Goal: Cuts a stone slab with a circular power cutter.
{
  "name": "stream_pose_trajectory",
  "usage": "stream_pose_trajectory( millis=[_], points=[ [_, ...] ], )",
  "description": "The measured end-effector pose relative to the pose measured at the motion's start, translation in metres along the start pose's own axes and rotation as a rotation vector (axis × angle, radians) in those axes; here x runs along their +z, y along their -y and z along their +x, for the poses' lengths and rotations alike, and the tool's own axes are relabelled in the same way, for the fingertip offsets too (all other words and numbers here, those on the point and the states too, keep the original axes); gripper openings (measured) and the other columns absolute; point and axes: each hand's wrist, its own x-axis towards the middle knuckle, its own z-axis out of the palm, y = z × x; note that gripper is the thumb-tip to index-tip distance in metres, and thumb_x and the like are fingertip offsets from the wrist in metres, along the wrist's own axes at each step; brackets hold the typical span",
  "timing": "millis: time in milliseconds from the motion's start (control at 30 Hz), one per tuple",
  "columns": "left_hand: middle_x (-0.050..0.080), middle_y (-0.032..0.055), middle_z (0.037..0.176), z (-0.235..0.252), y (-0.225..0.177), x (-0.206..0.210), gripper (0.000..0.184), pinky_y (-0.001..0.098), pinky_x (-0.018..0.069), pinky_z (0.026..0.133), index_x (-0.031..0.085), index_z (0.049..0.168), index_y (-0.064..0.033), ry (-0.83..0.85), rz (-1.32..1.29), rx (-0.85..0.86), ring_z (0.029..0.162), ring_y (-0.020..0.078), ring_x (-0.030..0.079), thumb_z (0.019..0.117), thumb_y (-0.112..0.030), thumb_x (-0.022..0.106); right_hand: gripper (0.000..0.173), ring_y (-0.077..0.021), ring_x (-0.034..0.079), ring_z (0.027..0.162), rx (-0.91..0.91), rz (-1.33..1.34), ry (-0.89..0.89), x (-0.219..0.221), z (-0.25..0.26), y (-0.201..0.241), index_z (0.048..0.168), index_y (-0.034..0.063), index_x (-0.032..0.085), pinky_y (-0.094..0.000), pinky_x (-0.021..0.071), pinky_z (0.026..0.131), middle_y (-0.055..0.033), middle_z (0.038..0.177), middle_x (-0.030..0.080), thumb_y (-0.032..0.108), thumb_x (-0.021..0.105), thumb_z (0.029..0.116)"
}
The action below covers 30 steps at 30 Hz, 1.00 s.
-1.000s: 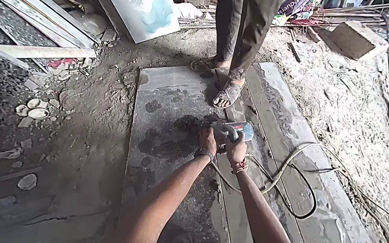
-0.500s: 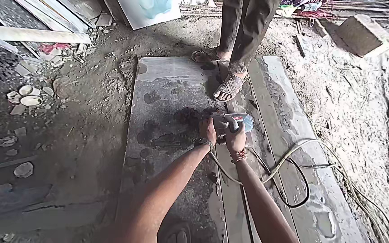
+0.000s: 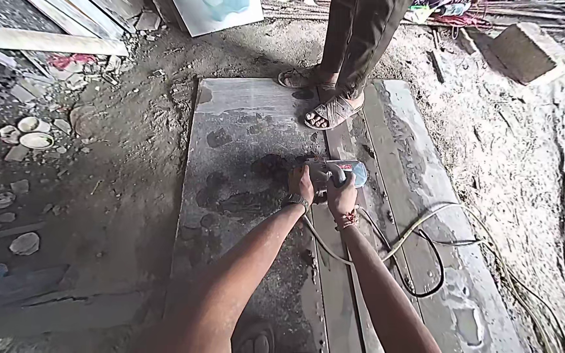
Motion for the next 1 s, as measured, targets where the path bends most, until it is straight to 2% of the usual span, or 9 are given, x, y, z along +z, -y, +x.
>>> stream_pose_trajectory(
  millis=[167, 333, 433, 600, 733, 933, 1000],
  points=[
    [0.056, 0.0282, 0.138, 0.006, 0.002, 0.001, 0.047, 0.0545, 0.0412, 0.112, 0.055, 0.141, 0.0023, -0.009, -0.01, 0.002, 0.135, 0.0443, 0.05, 0.0964, -0.01, 0.066, 0.059, -0.0355, 0.073, 0.098, 0.002, -0.002, -0.009, 0.002, 0.003, 0.003, 0.144, 0.0045, 0.048, -0.052, 0.0553, 0.089, -0.0192, 0.104, 0.074, 0.031, 0.07, 0.0964],
    [0.055, 0.0281, 0.14, 0.012, 0.003, 0.001, 0.056, 0.0534, 0.041, 0.112, 0.055, 0.142, 0.0011, -0.01, 0.003, -0.003, 0.135, 0.0434, 0.049, 0.0944, -0.02, 0.074, 0.06, -0.0354, 0.073, 0.098, -0.011, -0.001, -0.02, 0.004, 0.007, 0.005, 0.146, 0.0036, 0.047, -0.0512, 0.0556, 0.089, -0.0189, 0.104, 0.074, 0.029, 0.069, 0.0966],
    [0.053, 0.0283, 0.142, 0.014, 0.001, 0.0, 0.058, 0.0521, 0.0411, 0.112, 0.054, 0.144, 0.0005, 0.001, 0.017, -0.025, 0.136, 0.0432, 0.049, 0.0949, -0.022, 0.074, 0.059, -0.035, 0.073, 0.097, -0.021, -0.002, -0.04, 0.005, 0.009, 0.006, 0.146, 0.0036, 0.047, -0.051, 0.0557, 0.088, -0.0188, 0.102, 0.074, 0.029, 0.068, 0.0966],
    [0.054, 0.0275, 0.14, 0.018, -0.001, -0.002, 0.056, 0.0529, 0.0414, 0.111, 0.055, 0.143, 0.0005, -0.002, 0.004, -0.023, 0.135, 0.0427, 0.049, 0.0945, -0.022, 0.074, 0.056, -0.0341, 0.073, 0.095, -0.017, -0.011, -0.035, 0.007, 0.014, 0.008, 0.144, 0.0048, 0.048, -0.0508, 0.0561, 0.087, -0.0181, 0.101, 0.074, 0.029, 0.067, 0.0972],
    [0.054, 0.0278, 0.141, 0.021, -0.001, -0.003, 0.053, 0.0531, 0.041, 0.112, 0.054, 0.144, 0.0003, -0.007, 0.01, -0.019, 0.135, 0.0432, 0.049, 0.0956, -0.013, 0.069, 0.056, -0.0339, 0.073, 0.096, -0.029, -0.024, -0.027, 0.006, 0.016, 0.011, 0.143, 0.0047, 0.048, -0.0507, 0.0559, 0.088, -0.018, 0.101, 0.074, 0.031, 0.068, 0.0973],
    [0.054, 0.0287, 0.141, 0.027, 0.005, 0.005, 0.056, 0.0564, 0.0414, 0.111, 0.054, 0.144, 0.0006, -0.075, 0.006, 0.032, 0.133, 0.0455, 0.05, 0.0923, -0.01, 0.072, 0.055, -0.0376, 0.071, 0.101, -0.069, -0.001, 0.035, 0.006, 0.026, 0.008, 0.143, 0.0054, 0.046, -0.0537, 0.0555, 0.09, -0.0207, 0.104, 0.072, 0.028, 0.068, 0.0978],
    [0.056, 0.0298, 0.138, 0.029, 0.009, 0.009, 0.056, 0.0573, 0.0431, 0.109, 0.055, 0.142, 0.0012, -0.109, 0.015, 0.065, 0.132, 0.0466, 0.051, 0.0906, -0.012, 0.075, 0.061, -0.0395, 0.071, 0.102, -0.061, -0.041, 0.07, 0.004, 0.029, 0.007, 0.147, 0.0071, 0.041, -0.0567, 0.0552, 0.09, -0.022, 0.107, 0.072, 0.036, 0.066, 0.0994]
  ],
)
